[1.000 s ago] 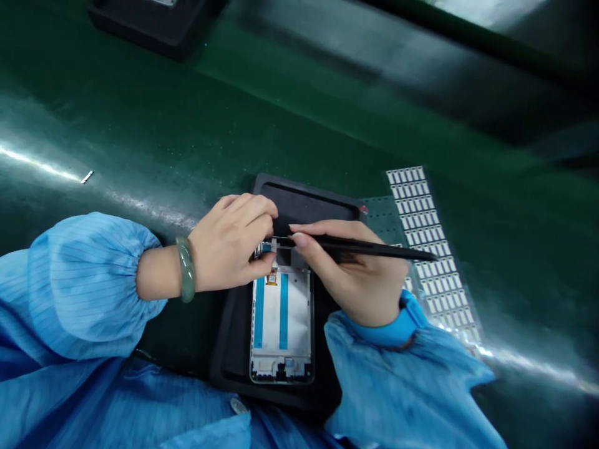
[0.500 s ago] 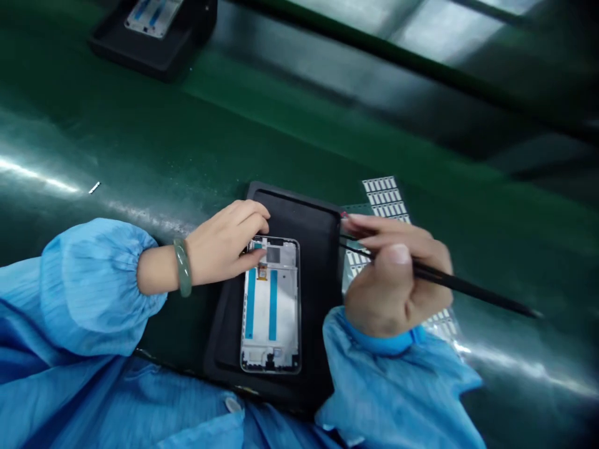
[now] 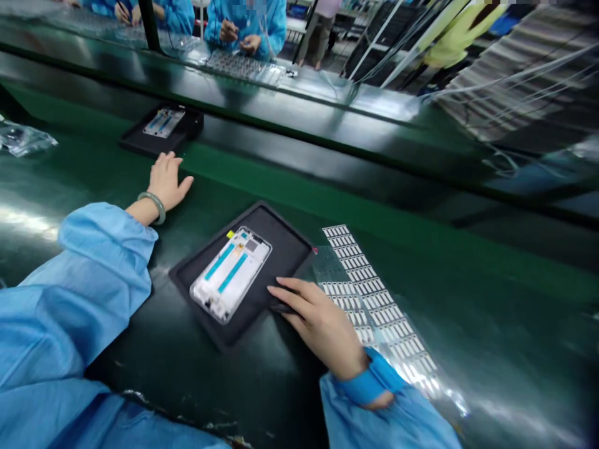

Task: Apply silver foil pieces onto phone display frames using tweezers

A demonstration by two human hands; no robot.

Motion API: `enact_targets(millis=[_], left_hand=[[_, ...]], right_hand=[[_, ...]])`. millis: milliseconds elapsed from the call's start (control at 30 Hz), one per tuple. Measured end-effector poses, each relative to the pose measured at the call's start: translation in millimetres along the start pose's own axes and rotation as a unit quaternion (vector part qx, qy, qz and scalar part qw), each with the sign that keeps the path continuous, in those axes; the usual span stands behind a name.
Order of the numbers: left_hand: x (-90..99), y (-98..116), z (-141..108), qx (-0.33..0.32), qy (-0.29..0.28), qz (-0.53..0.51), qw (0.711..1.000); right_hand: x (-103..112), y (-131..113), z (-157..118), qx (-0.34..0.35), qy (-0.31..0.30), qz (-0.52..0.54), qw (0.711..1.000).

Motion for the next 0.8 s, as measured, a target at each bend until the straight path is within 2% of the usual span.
enact_targets(millis=[67,133,267,367,467,600,700,800], left_hand=[[2.4,-31.7,26.5,0.065,0.011,0.048,0.997],[4.0,-50.1,47.2,0.099,0.014,0.088,0.991],[9.4,-59.1,70.2,0.125,0.028,0.161,0.979],[14.7,-59.6,75.8,0.13,0.044,0.196,0.971],[19.6,-62.5,76.6,0.131,0.051,0.21,0.968],[26.3,-56.5,73.3,0.103,0.061,0.215,0.969],[31.4,-34.8,63.3,0.05,0.072,0.205,0.975],[35.6,1.1,38.2,-0.028,0.073,0.187,0.979]], right_hand=[[-1.5,7.5,29.4,-0.028,0.02,-0.047,0.998],[-2.3,26.3,62.8,-0.102,0.017,-0.101,0.989],[2.1,59.9,128.7,-0.171,0.048,-0.126,0.976],[1.9,87.1,159.1,-0.223,0.068,-0.121,0.965],[-1.5,94.9,169.9,-0.225,0.068,-0.101,0.967],[0.4,76.1,160.8,-0.203,0.067,-0.075,0.974],[6.0,53.0,149.6,-0.196,0.067,-0.061,0.976],[10.9,25.3,138.4,-0.176,0.039,-0.042,0.983]])
Point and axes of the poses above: each hand's wrist, its own z-axis towards the middle knuckle, its own x-axis out of the back of the hand, y = z × x, the point moved 9 cm from there along z, towards the middle knuckle, and after that the axes turned 2 degrees about y, right-handed, at the moved point
